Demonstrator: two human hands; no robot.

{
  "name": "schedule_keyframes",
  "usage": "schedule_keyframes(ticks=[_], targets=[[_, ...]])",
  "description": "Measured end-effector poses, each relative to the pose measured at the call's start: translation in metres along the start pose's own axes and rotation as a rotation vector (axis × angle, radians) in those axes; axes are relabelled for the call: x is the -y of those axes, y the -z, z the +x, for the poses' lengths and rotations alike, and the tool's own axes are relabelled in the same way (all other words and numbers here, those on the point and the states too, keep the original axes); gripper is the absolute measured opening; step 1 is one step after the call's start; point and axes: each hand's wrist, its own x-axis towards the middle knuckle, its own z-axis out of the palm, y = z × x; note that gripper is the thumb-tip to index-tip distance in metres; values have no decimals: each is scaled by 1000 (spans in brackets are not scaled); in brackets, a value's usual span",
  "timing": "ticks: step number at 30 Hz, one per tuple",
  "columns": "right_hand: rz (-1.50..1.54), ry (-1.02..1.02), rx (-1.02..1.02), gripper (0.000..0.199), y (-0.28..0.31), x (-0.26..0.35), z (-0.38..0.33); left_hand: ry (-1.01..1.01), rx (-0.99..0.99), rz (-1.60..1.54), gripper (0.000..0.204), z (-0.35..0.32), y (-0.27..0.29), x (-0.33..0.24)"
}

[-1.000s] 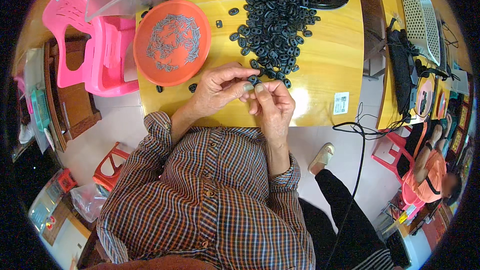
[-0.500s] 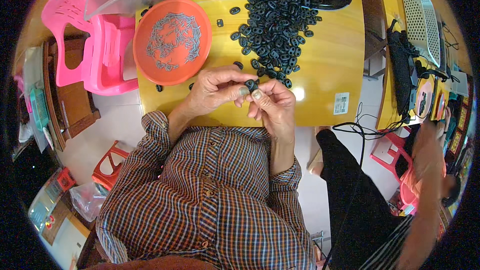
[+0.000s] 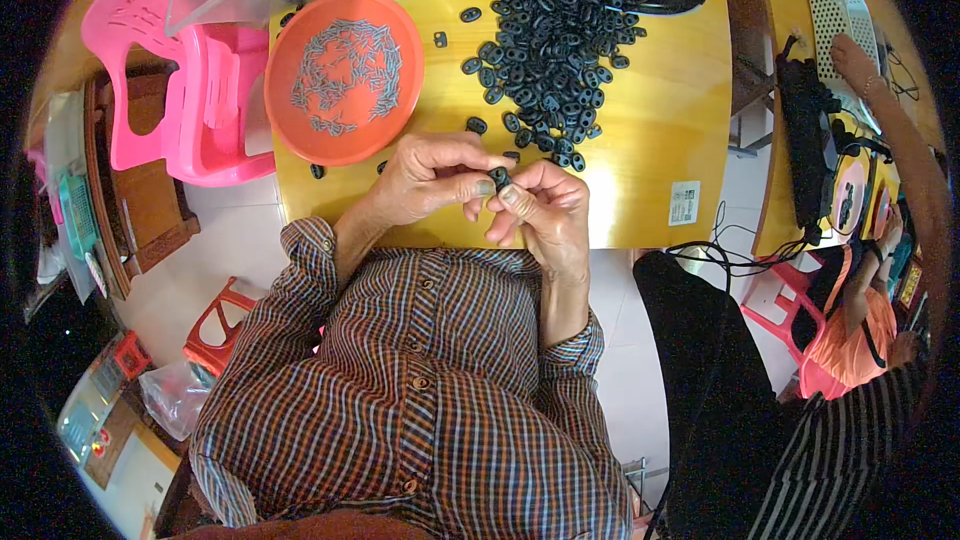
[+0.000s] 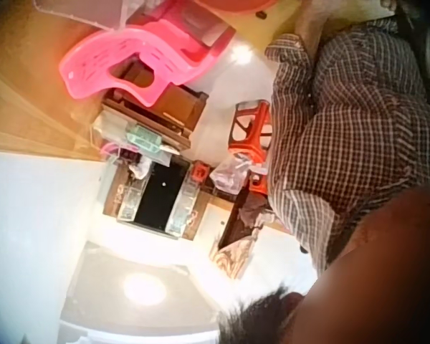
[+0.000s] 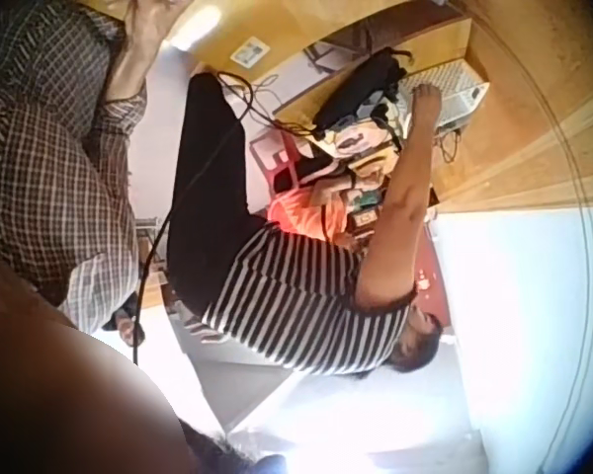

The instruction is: Assembling small plastic buckles by inserting metal components into them manually.

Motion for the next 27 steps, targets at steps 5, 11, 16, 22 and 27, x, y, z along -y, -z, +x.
schedule_keyframes(ticks=[5,11,16,22,27], targets=[[-72,12,-49,12,-8,-2,4,-83,-28,99,24,-1,2,6],[-33,40,-46,11,-4,-1,8,20,-83,68,25,4,-3,-4],[-11,77,-57,10,-5,0,4,-48,-76,-12,22,5,-2,6],[-116,22,-24,9,-6,-4,4,-42,-91,208,29,-7,0,1],[-161,14,-14,9,-8,-7,1,-34,-128,221,27,-15,-2,-5]])
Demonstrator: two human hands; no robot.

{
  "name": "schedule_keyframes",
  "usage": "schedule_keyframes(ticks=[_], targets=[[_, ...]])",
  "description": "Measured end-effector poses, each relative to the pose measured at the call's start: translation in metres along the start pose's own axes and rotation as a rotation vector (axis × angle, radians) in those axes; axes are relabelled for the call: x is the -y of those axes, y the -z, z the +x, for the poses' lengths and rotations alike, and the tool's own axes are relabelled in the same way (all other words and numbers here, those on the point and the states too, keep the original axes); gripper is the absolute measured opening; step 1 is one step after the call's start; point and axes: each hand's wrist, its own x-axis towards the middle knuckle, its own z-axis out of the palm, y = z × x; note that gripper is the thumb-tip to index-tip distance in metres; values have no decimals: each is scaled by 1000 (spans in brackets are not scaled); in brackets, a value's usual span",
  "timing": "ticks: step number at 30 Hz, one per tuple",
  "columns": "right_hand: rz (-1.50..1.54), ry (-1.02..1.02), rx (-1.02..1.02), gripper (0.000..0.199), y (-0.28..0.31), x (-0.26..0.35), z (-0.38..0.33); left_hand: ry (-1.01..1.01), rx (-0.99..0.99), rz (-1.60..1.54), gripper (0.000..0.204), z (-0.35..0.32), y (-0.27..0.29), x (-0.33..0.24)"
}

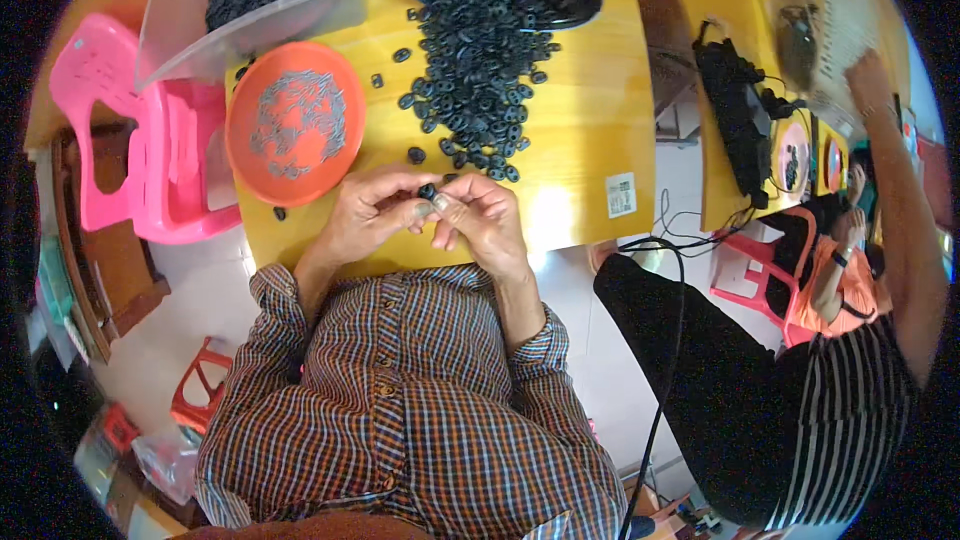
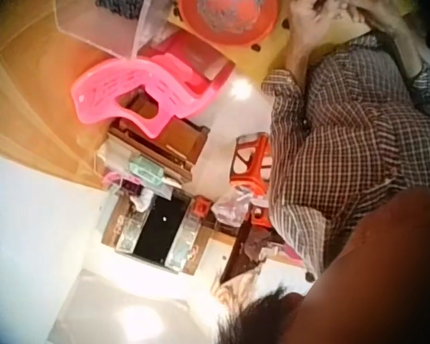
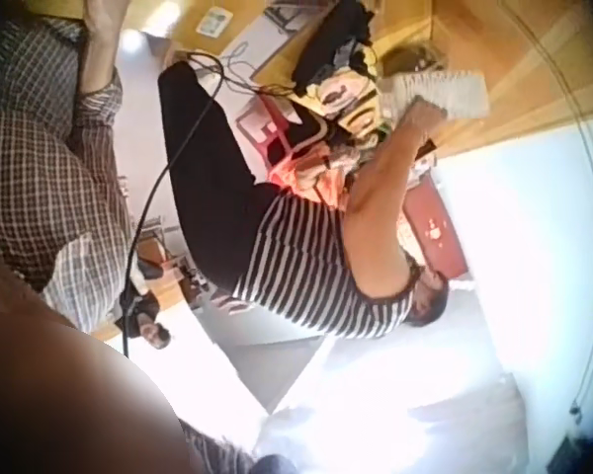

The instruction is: Assembling small plastic buckles by inserting metal components into them manually.

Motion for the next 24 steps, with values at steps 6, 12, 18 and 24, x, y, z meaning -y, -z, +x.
schedule_keyframes(ticks=[6,12,18,24], targets=[[-124,-14,-26,6,4,2,-5,-158,-12,329,27,-12,2,0],[-301,-49,-160,6,-4,10,-3,-18,-31,465,28,-43,-1,-8],[-410,-68,-178,6,-9,5,-2,-67,-247,684,28,-66,19,6],[-457,-71,-175,7,-6,6,-5,-120,-320,780,34,-68,22,9]])
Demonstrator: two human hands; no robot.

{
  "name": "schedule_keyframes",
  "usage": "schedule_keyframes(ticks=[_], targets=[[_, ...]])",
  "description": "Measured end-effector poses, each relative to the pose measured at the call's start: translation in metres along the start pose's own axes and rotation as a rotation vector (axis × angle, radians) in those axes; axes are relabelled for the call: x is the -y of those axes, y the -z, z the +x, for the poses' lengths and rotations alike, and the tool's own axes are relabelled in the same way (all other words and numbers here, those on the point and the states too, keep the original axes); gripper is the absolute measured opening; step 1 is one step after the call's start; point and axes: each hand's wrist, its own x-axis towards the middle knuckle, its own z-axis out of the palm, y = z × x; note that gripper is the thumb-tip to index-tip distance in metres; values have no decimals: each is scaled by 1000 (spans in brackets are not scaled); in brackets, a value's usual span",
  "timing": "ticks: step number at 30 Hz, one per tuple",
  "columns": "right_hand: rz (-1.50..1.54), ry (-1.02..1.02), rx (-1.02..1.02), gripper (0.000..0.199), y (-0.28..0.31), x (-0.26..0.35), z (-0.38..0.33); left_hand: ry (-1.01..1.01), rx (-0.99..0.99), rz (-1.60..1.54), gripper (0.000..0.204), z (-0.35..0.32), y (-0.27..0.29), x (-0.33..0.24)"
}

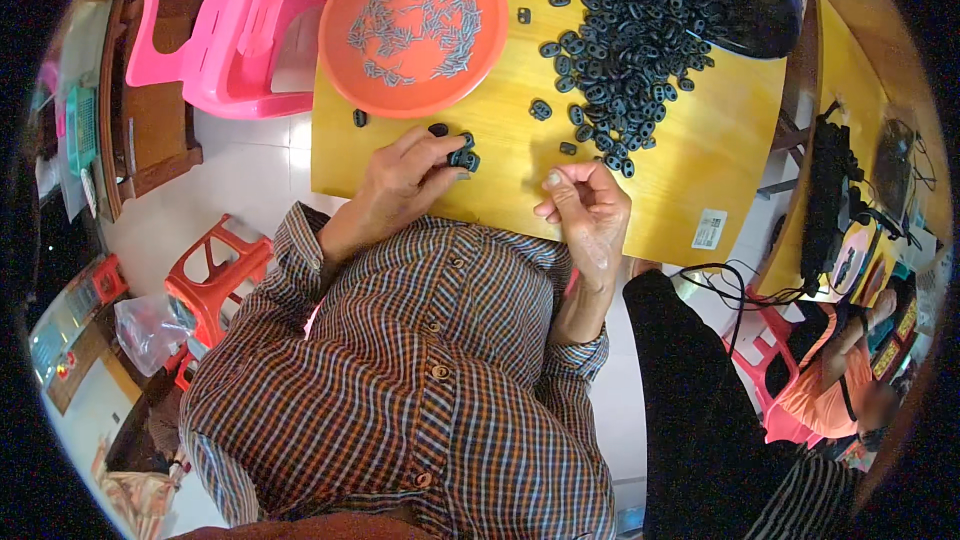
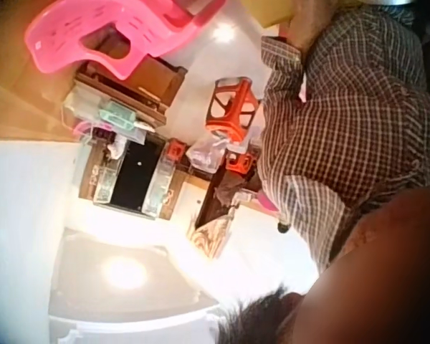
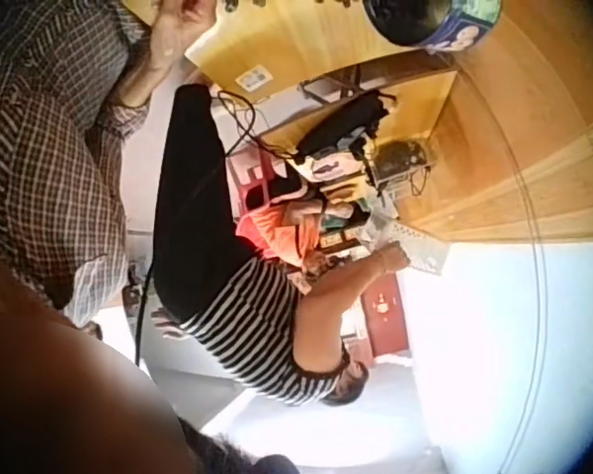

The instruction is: Assembling small plastic buckles by inserting metal components into them manually.

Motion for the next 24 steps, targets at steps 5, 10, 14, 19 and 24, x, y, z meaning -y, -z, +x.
schedule_keyframes(ticks=[5,10,14,19,24], targets=[[1,38,-35,8,7,3,-3,-20,-6,83,32,1,-2,1],[-4,10,-101,6,17,3,-4,-16,-5,110,35,-1,-2,2],[21,48,-106,6,16,2,-4,-25,-24,81,36,-2,-2,4],[47,62,-75,7,15,-1,-5,-56,-70,97,33,0,8,-2],[9,63,-121,7,13,1,-5,-131,-295,354,31,8,38,10]])
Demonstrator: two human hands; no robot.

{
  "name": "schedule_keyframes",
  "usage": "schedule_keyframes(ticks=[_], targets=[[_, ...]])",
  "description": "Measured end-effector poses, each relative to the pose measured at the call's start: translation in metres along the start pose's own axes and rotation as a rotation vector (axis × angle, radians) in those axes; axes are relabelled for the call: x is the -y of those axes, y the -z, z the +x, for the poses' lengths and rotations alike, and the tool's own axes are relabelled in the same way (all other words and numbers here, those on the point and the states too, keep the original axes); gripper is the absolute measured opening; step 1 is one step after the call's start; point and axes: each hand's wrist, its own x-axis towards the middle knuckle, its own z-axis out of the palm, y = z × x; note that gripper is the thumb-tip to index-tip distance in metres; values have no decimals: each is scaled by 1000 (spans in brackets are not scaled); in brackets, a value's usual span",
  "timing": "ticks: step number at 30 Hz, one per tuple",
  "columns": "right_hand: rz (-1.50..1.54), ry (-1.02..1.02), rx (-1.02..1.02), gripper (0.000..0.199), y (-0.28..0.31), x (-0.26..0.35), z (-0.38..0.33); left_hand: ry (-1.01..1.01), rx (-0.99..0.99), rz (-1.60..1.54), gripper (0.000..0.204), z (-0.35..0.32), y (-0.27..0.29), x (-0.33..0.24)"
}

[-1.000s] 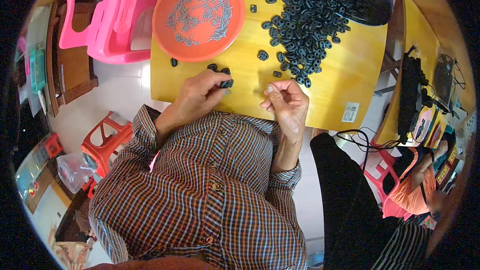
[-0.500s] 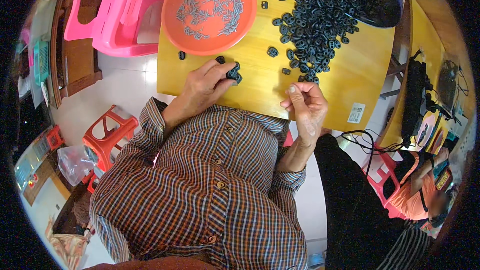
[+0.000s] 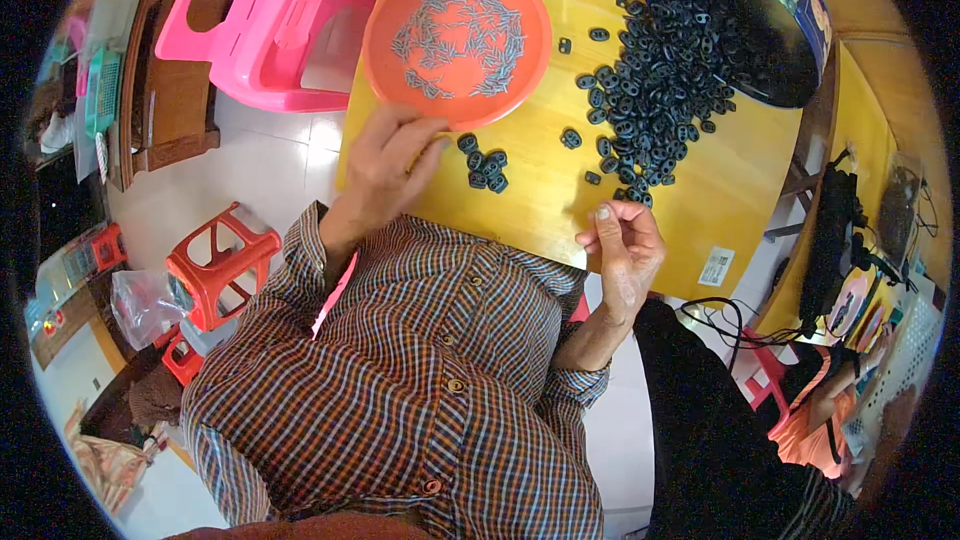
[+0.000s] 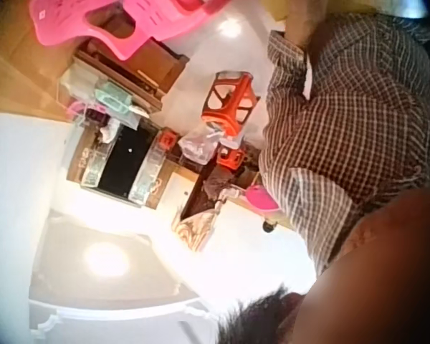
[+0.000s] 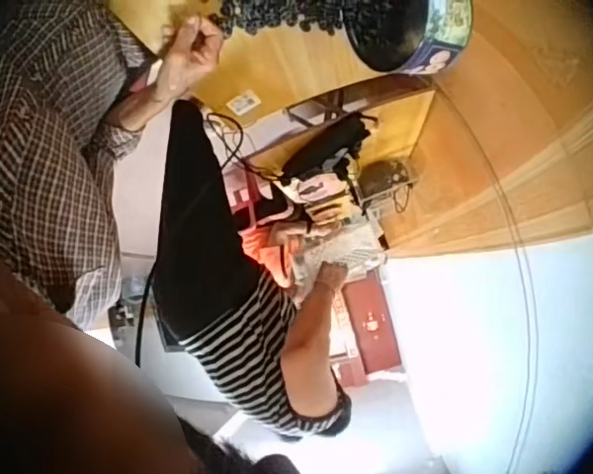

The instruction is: Assembling small plastic buckles by inserting metal components into them manually.

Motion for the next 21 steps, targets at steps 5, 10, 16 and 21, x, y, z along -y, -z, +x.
schedule_keyframes(ticks=[5,10,16,21], targets=[[-3,23,10,8,1,-3,1,-41,53,211,36,15,13,10],[-5,16,-1,7,-2,-3,3,-51,130,266,42,18,9,12],[19,3,-6,8,-2,-4,3,-102,167,282,46,20,4,13],[12,18,-4,9,-3,-5,3,-90,201,256,46,21,3,14]])
